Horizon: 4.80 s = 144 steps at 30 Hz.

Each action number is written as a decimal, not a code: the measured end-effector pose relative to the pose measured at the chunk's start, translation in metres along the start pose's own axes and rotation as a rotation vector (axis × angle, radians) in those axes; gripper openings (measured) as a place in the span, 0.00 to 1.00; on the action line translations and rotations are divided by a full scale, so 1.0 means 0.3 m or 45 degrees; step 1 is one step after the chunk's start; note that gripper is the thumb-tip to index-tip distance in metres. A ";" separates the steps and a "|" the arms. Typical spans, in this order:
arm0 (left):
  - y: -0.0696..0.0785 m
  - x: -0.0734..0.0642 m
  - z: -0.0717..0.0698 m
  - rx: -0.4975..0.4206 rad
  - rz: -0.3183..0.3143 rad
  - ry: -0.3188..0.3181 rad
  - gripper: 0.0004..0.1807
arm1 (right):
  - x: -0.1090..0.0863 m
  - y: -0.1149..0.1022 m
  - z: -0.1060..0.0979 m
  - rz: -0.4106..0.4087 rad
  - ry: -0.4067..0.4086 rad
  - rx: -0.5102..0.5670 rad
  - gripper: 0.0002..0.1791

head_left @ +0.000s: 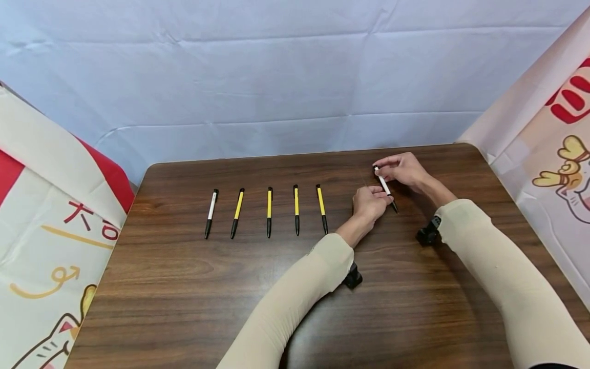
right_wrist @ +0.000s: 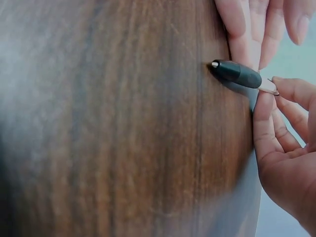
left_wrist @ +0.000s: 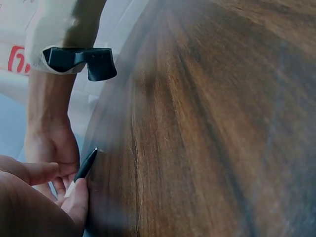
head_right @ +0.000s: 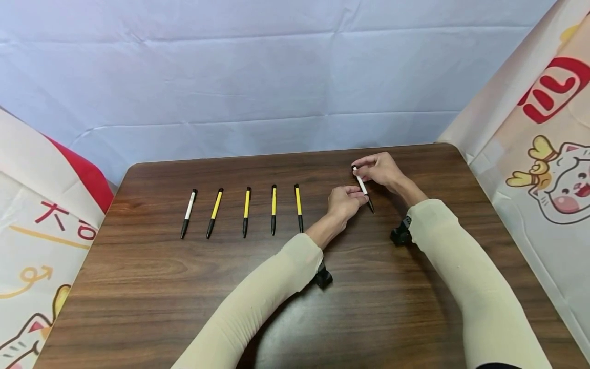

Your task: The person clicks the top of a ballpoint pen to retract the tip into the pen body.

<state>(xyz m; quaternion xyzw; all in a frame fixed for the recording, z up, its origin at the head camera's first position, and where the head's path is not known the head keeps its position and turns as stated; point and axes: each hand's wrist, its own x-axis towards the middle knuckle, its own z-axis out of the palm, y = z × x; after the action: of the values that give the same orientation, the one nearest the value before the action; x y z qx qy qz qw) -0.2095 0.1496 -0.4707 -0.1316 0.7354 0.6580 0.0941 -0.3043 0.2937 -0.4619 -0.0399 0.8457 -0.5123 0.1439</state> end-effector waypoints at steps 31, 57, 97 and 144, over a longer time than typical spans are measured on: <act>-0.001 0.019 -0.004 -0.174 -0.096 -0.023 0.11 | 0.032 0.055 0.020 -0.078 0.061 0.263 0.23; 0.016 0.025 -0.029 -0.515 -0.153 -0.144 0.11 | 0.024 0.048 0.029 -0.123 -0.080 0.510 0.23; 0.029 0.007 -0.073 -0.491 -0.106 -0.172 0.08 | 0.013 0.011 0.029 -0.165 -0.112 0.501 0.18; -0.014 0.015 -0.323 -0.134 -0.041 -0.472 0.04 | -0.026 -0.016 0.205 -0.192 -0.147 0.388 0.32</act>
<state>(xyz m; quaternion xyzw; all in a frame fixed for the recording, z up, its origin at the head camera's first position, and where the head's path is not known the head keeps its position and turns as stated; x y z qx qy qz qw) -0.2091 0.0528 -0.4648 -0.0245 0.6678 0.7070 0.2314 -0.2797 0.2405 -0.4829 -0.1105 0.7432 -0.6407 0.1577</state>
